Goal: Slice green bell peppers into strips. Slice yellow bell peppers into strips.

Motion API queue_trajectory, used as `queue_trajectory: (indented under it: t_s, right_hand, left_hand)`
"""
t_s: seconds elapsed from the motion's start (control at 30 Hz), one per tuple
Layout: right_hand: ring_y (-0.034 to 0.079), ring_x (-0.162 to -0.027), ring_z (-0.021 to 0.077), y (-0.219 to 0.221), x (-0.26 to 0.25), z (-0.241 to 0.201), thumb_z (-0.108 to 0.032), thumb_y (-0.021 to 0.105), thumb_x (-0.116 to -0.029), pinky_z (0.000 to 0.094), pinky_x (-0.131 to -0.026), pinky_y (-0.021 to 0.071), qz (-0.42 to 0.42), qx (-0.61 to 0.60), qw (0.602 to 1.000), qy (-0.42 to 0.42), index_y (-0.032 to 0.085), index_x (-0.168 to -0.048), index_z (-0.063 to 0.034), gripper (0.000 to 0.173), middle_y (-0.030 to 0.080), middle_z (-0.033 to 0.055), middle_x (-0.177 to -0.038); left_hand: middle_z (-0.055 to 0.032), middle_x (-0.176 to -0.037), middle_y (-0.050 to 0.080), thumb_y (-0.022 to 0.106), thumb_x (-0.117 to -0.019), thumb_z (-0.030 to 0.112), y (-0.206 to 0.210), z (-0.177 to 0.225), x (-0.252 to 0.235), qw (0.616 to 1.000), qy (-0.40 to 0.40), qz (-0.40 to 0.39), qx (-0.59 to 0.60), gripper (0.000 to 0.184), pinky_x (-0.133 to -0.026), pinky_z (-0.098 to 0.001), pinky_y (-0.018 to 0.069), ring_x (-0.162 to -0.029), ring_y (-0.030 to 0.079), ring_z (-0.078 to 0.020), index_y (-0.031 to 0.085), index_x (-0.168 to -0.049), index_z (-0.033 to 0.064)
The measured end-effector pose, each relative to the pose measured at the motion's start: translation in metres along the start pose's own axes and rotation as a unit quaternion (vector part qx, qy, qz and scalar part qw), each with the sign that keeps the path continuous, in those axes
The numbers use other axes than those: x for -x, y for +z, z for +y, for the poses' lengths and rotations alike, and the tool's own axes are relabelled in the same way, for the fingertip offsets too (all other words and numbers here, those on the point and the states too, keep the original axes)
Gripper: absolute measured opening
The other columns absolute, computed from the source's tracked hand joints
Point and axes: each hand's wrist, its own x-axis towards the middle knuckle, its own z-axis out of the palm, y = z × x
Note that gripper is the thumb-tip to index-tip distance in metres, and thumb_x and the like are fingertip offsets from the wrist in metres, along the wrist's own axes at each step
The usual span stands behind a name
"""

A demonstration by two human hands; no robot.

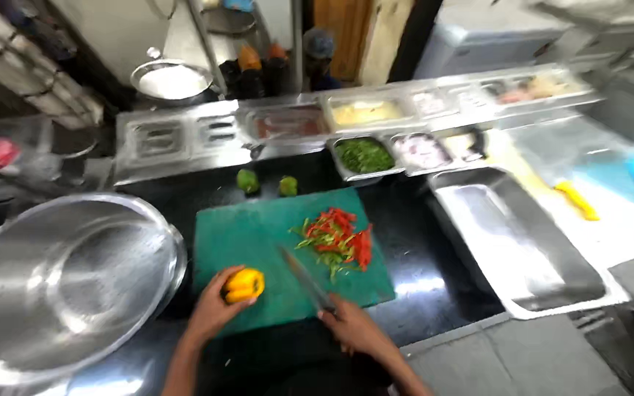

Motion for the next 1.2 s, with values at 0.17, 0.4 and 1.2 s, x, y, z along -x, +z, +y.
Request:
queue_trajectory:
  t_s: [0.17, 0.4, 1.2]
  right_hand:
    - [0.067, -0.065, 0.0251, 0.002, -0.002, -0.018, -0.037, 0.045, -0.1098, 0.0441, -0.063, 0.0585, 0.017, 0.051, 0.998, 0.011, 0.047, -0.141, -0.0093, 0.042, 0.065, 0.0126, -0.085]
    - [0.07, -0.089, 0.0374, 0.016, 0.009, -0.02, -0.033, 0.041, -0.1108, 0.055, -0.081, 0.055, 0.03, 0.091, 0.994, 0.053, 0.047, -0.143, -0.0103, 0.04, 0.068, 0.0193, -0.097]
    - [0.072, -0.08, 0.0374, 0.042, 0.06, -0.077, -0.007, 0.044, -0.1036, 0.0464, -0.064, 0.0564, 0.073, 0.234, 0.969, 0.021, 0.05, -0.137, -0.0109, 0.034, 0.069, 0.0189, -0.099]
  left_hand:
    - [-0.0126, -0.127, 0.062, 0.095, -0.0673, 0.029, 0.047, 0.002, 0.002, 0.986, 0.114, 0.118, 0.026, 0.071, -0.102, -0.0422, 0.0525, -0.121, 0.06, -0.0217, 0.058, -0.123, 0.0037]
    - [-0.012, -0.137, 0.059, 0.077, -0.0859, 0.04, 0.07, 0.008, 0.013, 0.982, 0.167, 0.084, -0.042, 0.05, -0.102, -0.0394, 0.0536, -0.128, 0.058, -0.0199, 0.065, -0.125, 0.0114]
    - [-0.0178, -0.116, 0.065, 0.078, -0.0829, 0.023, 0.019, 0.019, -0.025, 0.953, 0.249, 0.032, -0.169, 0.034, -0.1, -0.0333, 0.0504, -0.115, 0.062, -0.0239, 0.07, -0.106, 0.0003]
